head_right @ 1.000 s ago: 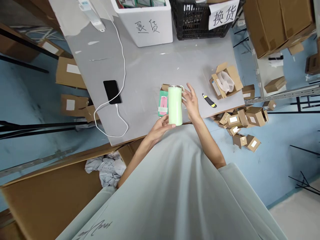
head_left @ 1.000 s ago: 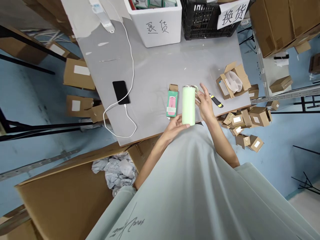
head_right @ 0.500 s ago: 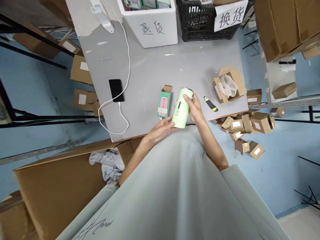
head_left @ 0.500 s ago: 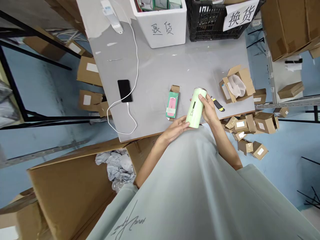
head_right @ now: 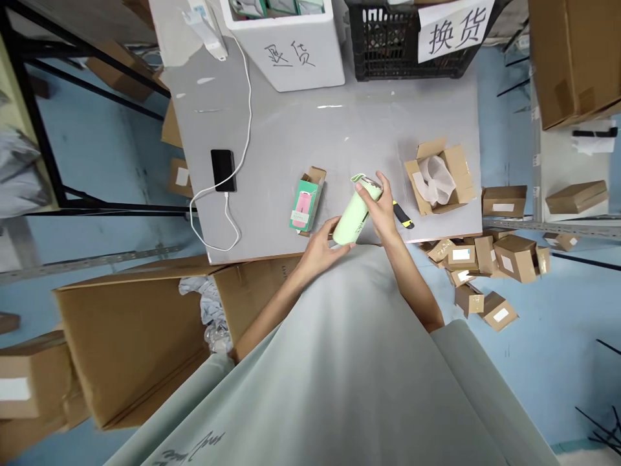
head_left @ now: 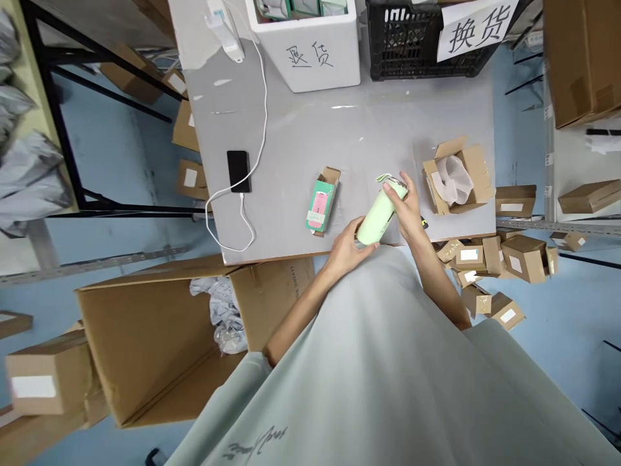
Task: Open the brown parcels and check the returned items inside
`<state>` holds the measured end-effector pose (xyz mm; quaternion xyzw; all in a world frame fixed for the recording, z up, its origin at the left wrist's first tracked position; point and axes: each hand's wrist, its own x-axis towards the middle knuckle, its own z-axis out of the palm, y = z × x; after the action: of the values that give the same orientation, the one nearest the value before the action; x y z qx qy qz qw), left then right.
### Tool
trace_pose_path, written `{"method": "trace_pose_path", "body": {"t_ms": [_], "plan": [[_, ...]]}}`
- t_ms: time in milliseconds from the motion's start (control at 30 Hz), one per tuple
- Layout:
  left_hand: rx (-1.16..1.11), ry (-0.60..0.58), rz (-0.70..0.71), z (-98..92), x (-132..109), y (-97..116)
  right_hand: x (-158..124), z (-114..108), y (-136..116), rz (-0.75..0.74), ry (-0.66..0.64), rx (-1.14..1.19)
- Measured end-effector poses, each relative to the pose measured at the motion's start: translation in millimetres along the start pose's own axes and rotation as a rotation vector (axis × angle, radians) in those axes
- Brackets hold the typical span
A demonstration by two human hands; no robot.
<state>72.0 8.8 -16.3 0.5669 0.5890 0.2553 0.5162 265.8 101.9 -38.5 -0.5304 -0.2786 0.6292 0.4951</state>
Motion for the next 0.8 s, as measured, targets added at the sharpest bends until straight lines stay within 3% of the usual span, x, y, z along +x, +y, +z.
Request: {"method": "trace_pose_path", "body": {"t_ms": [100,333,433,533,600,700,800], "plan": [[0.148,0.034,0.053,11.7,8,-10,9,-18,5,-0.059,0.101,-0.141],[0.546,0.113,0.178,19.4,11,-34,14,-54,11,0.232,-0.062,-0.337],[0.554,0.101,0.213,17.8,12,-47,12,-55,15,0.244,-0.065,-0.362],[0.443,0.130,0.190,6.5,18,-73,13,-50,23,0.205,-0.035,-0.386],[0.368,0.241,0.029,-8.2,26,-99,15,-47,28,0.154,-0.006,-0.396],[0.313,0.421,-0.431,-34.3,44,-138,16,-46,33,0.033,0.032,-0.391],[0.327,0.391,-0.681,-53.2,63,-167,13,-46,32,-0.074,0.059,-0.383]]}}
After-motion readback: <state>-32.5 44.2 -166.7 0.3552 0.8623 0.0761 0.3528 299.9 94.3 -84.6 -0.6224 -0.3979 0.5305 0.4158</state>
